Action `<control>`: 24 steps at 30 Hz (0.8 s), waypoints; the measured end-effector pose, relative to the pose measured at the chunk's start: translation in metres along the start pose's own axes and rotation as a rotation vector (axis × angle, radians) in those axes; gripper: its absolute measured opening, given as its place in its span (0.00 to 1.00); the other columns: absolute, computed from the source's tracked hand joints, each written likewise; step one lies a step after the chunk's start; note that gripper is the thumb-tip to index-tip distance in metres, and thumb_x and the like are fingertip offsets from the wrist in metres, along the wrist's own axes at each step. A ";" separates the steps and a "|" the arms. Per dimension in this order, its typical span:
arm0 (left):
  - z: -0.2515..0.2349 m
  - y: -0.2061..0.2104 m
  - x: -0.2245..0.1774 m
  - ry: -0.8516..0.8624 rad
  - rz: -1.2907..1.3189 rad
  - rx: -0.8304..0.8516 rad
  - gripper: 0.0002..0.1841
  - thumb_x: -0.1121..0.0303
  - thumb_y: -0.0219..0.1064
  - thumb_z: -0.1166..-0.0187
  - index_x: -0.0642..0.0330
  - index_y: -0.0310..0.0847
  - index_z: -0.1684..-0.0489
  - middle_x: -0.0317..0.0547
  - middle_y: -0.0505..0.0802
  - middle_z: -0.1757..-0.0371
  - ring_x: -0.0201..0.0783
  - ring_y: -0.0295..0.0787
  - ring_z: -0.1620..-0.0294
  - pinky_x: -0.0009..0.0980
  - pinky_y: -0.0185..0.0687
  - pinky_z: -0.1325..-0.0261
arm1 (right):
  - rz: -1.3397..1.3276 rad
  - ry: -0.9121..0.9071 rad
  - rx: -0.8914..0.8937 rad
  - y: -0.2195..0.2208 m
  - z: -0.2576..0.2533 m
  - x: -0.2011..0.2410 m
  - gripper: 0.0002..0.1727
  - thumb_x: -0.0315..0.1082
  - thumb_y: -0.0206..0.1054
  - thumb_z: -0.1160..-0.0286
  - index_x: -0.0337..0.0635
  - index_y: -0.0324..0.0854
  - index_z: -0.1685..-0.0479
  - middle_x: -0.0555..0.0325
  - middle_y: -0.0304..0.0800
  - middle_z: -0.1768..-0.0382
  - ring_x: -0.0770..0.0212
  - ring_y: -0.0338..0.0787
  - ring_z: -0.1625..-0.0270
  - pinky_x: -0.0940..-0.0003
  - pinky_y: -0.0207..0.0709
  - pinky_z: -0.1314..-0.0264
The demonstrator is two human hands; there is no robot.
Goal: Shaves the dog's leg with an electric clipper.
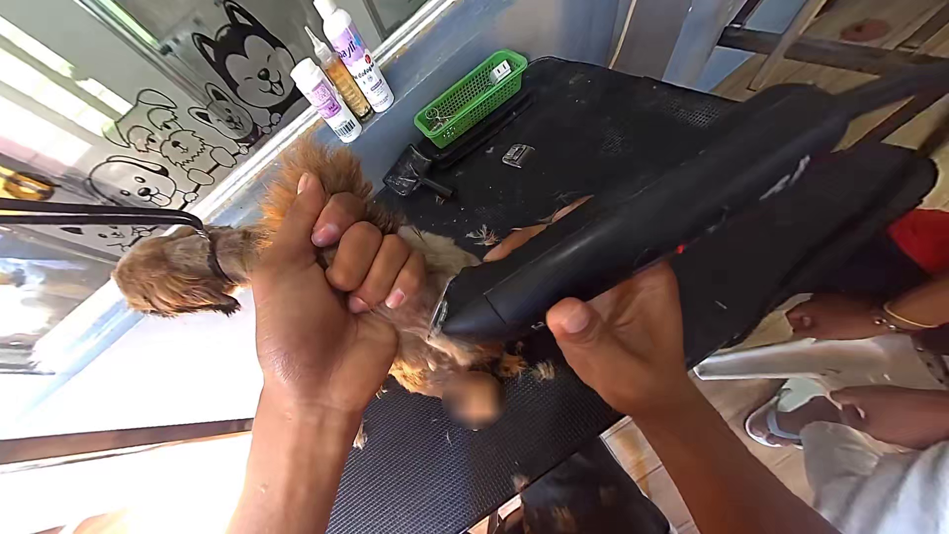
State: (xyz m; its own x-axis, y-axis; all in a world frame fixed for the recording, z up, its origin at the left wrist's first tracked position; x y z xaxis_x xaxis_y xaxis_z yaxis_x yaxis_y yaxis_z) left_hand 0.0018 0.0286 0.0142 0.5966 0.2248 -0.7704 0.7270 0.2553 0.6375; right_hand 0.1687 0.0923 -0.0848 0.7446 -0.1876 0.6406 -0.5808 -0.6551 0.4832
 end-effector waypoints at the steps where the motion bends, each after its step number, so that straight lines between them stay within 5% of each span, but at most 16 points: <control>1: 0.000 0.000 0.000 -0.002 0.002 0.005 0.32 0.45 0.32 0.06 0.51 0.69 0.80 0.28 0.63 0.90 0.27 0.61 0.91 0.21 0.66 0.81 | 0.001 -0.019 -0.005 -0.001 -0.002 -0.001 0.27 0.37 0.75 0.23 0.44 0.65 0.32 0.55 0.88 0.42 0.57 0.90 0.37 0.60 0.87 0.30; 6: -0.001 0.000 0.002 -0.017 0.053 0.008 0.31 0.45 0.33 0.06 0.51 0.69 0.80 0.29 0.63 0.89 0.28 0.61 0.90 0.22 0.67 0.80 | 0.112 -0.147 -0.073 -0.002 -0.010 -0.005 0.26 0.31 0.74 0.23 0.45 0.64 0.31 0.56 0.88 0.39 0.56 0.90 0.34 0.59 0.86 0.28; 24: -0.004 0.000 0.003 -0.019 0.015 0.006 0.31 0.47 0.33 0.05 0.51 0.69 0.80 0.29 0.65 0.89 0.28 0.64 0.89 0.21 0.69 0.77 | 0.284 -0.136 0.000 0.001 -0.014 0.007 0.28 0.38 0.79 0.28 0.44 0.69 0.33 0.61 0.90 0.44 0.61 0.93 0.41 0.65 0.92 0.37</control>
State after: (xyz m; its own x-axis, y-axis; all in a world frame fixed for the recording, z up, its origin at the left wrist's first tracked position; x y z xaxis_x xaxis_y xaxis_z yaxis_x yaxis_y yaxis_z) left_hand 0.0025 0.0332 0.0118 0.6139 0.2110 -0.7607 0.7197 0.2463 0.6491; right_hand 0.1683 0.1001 -0.0719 0.5900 -0.4592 0.6642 -0.7717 -0.5626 0.2966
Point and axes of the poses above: each hand's wrist, its own z-axis away from the middle knuckle, its own y-axis out of the palm, x = y × z, the point moved 1 cm from there along -z, towards the middle knuckle
